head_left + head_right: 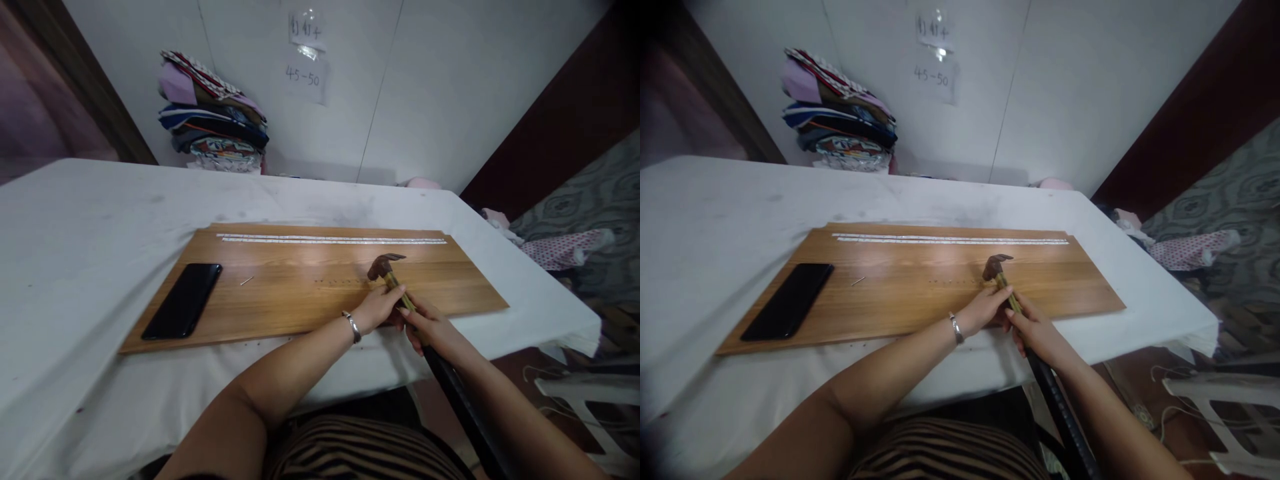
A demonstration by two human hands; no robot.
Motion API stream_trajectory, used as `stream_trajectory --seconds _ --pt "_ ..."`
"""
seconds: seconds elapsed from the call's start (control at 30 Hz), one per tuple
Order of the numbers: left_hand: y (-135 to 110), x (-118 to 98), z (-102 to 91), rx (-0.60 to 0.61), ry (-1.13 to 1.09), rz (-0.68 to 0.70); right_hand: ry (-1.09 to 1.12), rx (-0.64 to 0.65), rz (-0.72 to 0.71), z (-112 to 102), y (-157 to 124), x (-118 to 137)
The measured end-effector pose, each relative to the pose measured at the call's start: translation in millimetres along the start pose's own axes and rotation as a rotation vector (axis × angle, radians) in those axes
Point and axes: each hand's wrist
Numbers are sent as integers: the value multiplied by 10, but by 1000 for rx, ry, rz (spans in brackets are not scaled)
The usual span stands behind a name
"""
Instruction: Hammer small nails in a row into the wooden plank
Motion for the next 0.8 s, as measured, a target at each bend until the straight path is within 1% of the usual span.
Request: stream_trajectory --seconds 0.17,0.37,0.47,0.57,0.7,0.8 --pt "16 34 -19 -1 8 -13 19 11 28 -5 26 -37" --pt "31 53 -22 27 -15 19 19 -7 7 -15 10 -28" --pt "35 55 -25 11 -13 1 23 10 31 -20 19 -51" --pt "32 52 -22 0 -14 -9 27 0 21 -20 28 -68" --pt "21 42 -15 12 -24 23 14 -16 7 -14 25 -45" --pt "25 45 -21 9 -18 8 15 1 28 -10 29 -18"
Point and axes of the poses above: each hand's wrist, its own y-axis towards the middle knuckle, its own z-axis out of the palm, x = y × z, and after that the axes turned 5 degrees about x, right-handed
